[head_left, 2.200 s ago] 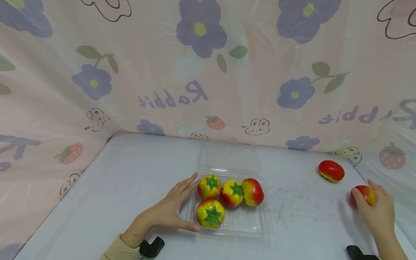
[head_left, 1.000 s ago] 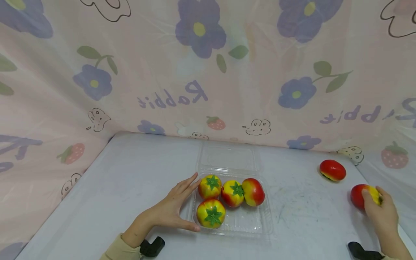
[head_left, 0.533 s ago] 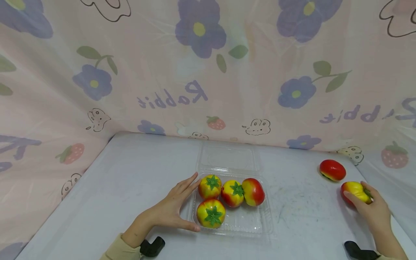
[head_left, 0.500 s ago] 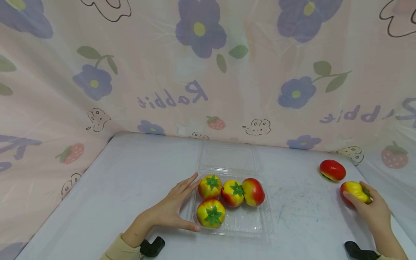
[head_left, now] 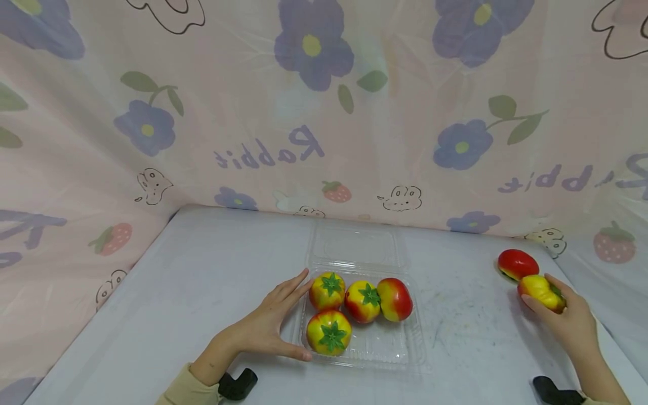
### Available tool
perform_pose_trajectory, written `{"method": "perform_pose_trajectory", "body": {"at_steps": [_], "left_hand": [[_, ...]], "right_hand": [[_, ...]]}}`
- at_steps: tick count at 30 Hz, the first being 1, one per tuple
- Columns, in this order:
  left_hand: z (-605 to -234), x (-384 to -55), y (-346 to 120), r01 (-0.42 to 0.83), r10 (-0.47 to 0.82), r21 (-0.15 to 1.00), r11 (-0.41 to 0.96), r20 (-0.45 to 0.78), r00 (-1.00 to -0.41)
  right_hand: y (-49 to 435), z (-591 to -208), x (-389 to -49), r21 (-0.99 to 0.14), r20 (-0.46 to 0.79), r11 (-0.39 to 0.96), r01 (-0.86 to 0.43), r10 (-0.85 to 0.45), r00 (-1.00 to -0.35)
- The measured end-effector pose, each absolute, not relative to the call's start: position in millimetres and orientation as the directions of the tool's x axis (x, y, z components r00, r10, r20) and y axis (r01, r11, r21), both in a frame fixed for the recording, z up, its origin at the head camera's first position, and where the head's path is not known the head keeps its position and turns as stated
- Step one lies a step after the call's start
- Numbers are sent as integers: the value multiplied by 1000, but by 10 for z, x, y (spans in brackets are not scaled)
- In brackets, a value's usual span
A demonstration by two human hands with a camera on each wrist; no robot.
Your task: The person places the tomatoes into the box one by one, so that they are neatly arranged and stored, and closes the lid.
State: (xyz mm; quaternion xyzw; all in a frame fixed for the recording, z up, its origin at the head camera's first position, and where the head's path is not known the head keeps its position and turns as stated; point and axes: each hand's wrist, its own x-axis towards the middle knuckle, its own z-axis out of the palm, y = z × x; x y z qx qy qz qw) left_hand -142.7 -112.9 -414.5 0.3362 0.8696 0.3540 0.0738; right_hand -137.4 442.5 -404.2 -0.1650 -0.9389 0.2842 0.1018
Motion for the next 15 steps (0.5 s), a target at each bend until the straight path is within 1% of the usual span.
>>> {"method": "perform_pose_trajectory", "body": {"at_steps": [3,9,15], "left_hand": [[-4147,-1427,-1130,534,639,667,519,112,-761],[-4156,-1430,-1135,539,639,664,518,118,-760],[-4163,-1441,-1136,544,639,659,520,123,-759]], "right_hand": [[4356,-4017,-1368,-561,140,800,215,348,-927],[4229,-3964,-1360,-541,183,824,169,311,-933],[4141,-3910,-1355,-502,192,851,153,282,-940]]}}
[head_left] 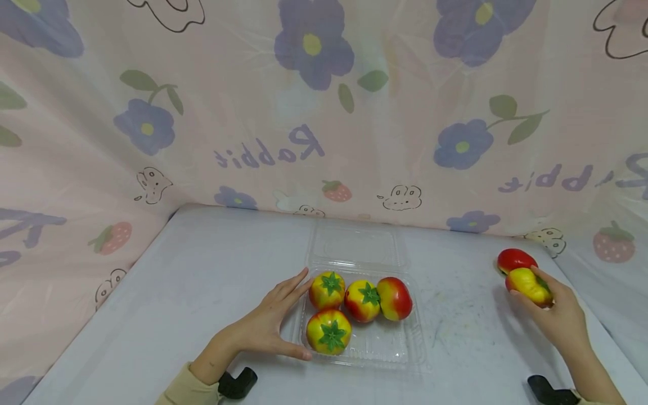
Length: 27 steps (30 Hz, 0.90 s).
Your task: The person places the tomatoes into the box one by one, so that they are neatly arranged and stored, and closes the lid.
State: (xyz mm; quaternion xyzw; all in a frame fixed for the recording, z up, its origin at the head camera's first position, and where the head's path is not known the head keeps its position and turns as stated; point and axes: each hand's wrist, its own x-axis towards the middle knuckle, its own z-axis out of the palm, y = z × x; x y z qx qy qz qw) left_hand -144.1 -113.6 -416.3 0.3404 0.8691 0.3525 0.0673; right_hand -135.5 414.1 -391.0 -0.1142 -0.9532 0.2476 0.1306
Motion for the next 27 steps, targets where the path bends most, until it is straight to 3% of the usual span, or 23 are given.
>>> {"method": "perform_pose_trajectory", "body": {"at_steps": [27], "left_hand": [[-4156,-1436,-1129,536,638,663,522,114,-762]], "right_hand": [[3637,-3689,-1302,-546,256,838,-19,145,-956]]}}
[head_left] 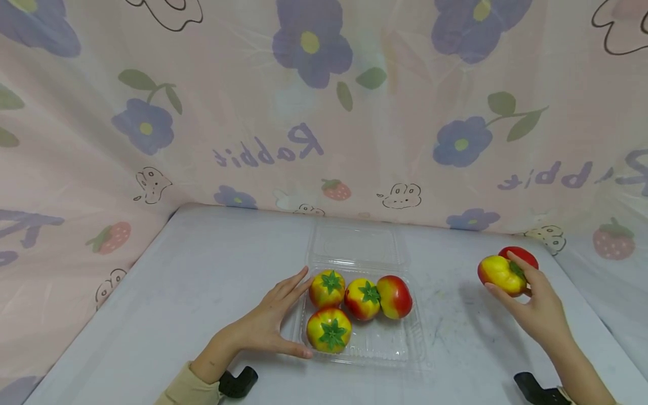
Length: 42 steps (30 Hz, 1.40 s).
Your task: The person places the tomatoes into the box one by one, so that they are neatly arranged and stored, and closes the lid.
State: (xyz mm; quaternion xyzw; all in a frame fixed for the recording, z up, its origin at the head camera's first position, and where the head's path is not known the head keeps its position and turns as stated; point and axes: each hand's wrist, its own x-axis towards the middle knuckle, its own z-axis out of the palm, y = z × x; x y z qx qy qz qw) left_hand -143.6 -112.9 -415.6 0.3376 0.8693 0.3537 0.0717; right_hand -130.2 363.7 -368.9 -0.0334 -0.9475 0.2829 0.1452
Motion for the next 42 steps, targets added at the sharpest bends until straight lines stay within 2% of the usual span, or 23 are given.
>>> {"method": "perform_pose_trajectory", "body": {"at_steps": [23,42], "left_hand": [[-4142,-1434,-1128,544,637,662,516,128,-760],[-4159,-1438,-1124,553,637,649,522,135,-759]], "right_hand": [[3270,-3619,-1195,-532,342,818,-220,-30,-939],[3065,-3653,-1125,-510,339,820,-262,-88,-937]]}}
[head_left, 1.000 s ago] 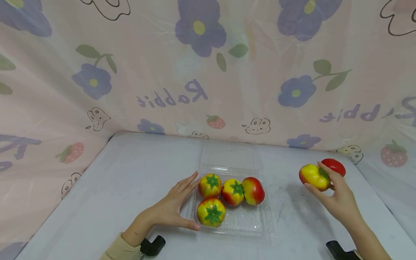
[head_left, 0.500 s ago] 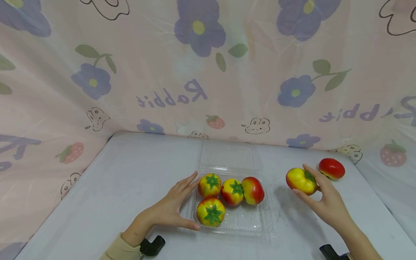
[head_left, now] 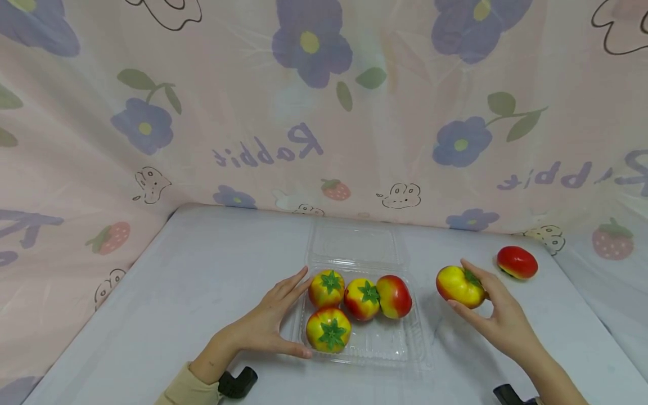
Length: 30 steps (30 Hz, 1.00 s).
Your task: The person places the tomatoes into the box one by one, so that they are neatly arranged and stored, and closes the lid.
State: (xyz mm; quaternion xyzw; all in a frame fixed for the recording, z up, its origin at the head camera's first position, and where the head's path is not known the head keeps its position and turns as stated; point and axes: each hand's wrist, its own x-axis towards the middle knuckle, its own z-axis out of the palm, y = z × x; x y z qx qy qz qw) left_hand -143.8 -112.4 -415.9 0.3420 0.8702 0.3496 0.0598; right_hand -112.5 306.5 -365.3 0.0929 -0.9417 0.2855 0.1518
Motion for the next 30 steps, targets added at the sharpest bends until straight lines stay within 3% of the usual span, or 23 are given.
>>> {"method": "perform_pose_trajectory", "body": {"at_steps": [30], "left_hand": [[-4147,-1431,-1120,540,635,661,521,123,-763]], "right_hand": [[2781,-3637,-1015,-490,379,775,-399,-223,-898]]}}
